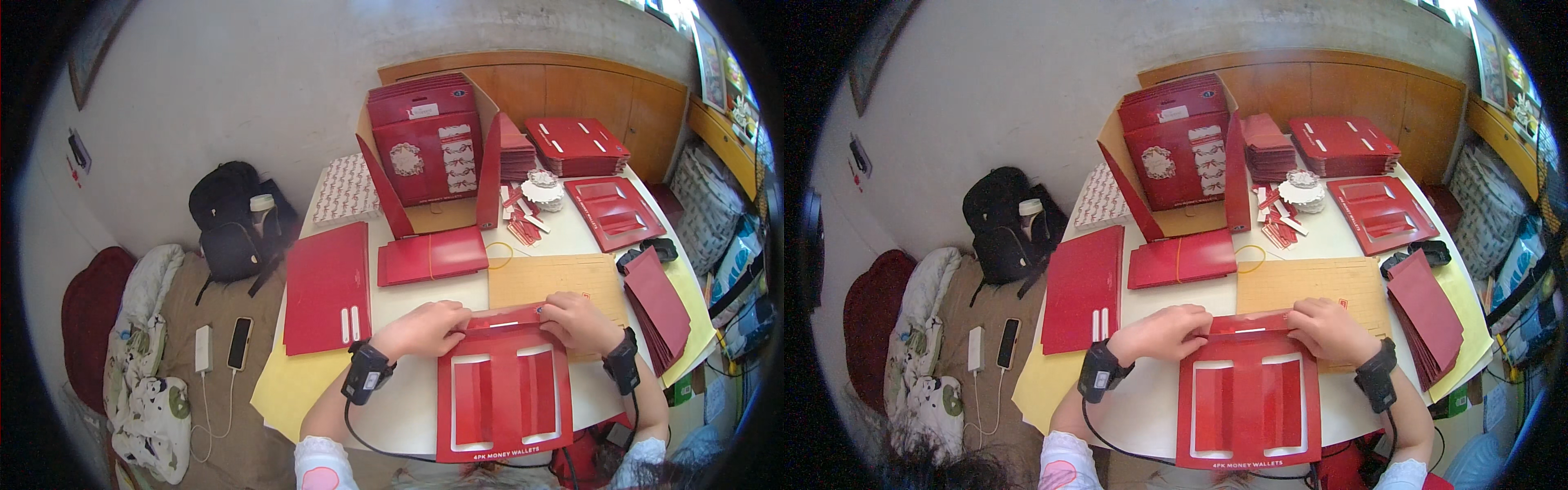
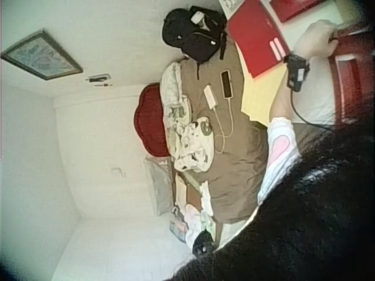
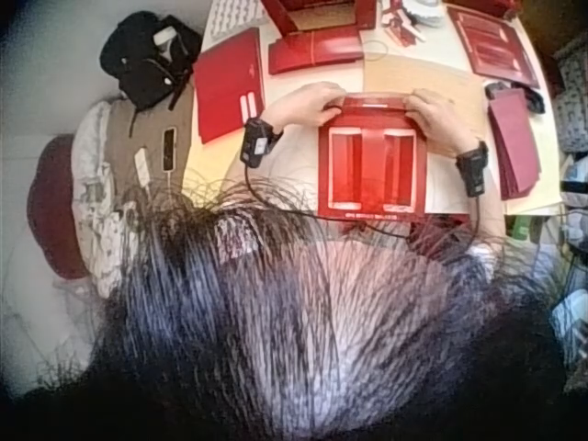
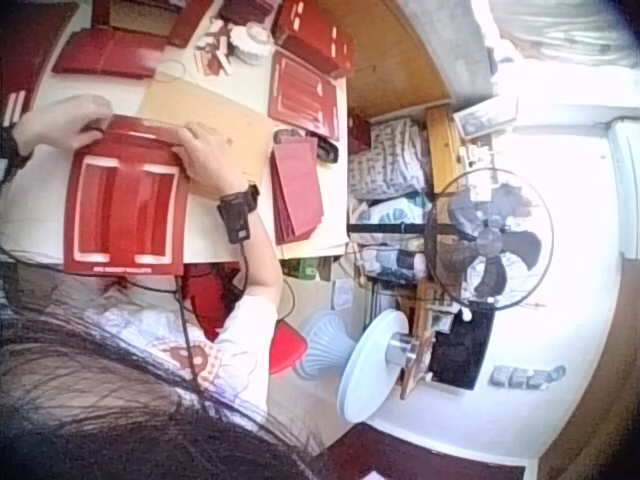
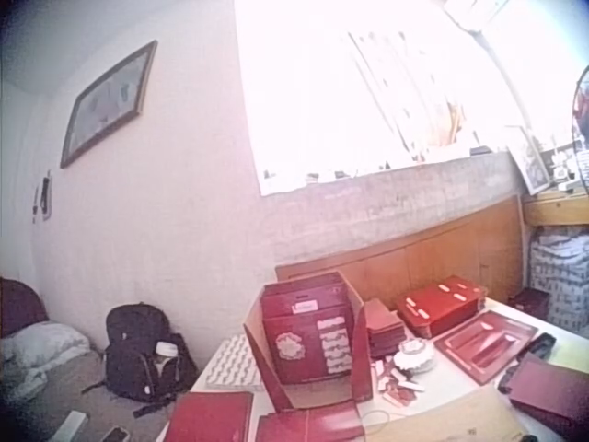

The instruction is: Folding and assembling red paper money wallets.

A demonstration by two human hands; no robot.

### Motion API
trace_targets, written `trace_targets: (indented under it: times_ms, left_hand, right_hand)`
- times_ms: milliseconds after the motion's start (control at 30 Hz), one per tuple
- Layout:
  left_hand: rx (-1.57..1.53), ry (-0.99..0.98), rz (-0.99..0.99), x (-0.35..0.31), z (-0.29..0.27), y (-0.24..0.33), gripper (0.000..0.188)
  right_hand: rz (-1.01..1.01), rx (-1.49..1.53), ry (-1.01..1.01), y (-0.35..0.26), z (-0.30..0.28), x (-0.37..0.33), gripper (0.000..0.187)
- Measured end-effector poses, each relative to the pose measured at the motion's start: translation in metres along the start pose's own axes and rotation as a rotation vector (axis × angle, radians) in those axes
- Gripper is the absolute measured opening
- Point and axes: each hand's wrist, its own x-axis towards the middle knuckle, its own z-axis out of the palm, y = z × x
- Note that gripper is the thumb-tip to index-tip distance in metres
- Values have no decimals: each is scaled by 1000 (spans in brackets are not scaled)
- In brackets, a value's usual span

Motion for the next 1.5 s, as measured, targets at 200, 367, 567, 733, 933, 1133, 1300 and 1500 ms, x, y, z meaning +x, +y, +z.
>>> trace_targets:
  times_ms: [200,367,567,733,933,1133,1300,1500]
  left_hand:
    - [-112,-123,-133,-9,-9,-21,13]
    - [-161,-130,-161,-12,-10,-24,14]
    - [-108,-132,-163,-10,-14,-22,15]
    - [-56,-103,-75,-9,-15,-16,17]
    - [55,-49,-34,-9,-13,-13,16]
    - [84,-38,-23,-8,-12,-12,16]
    - [100,-20,-25,-9,-13,-10,15]
    - [-41,-14,-83,-1,-10,-1,12]
  right_hand:
    - [79,170,47,11,-1,-5,14]
    - [170,222,-9,11,-11,-7,12]
    - [201,261,-36,9,-14,-7,12]
    - [140,194,-6,11,-9,-11,14]
    - [30,-20,101,5,-2,-13,20]
    - [-21,-161,111,5,-1,-16,18]
    - [-2,-122,103,4,-5,-15,15]
    - [66,79,80,2,-6,-10,13]
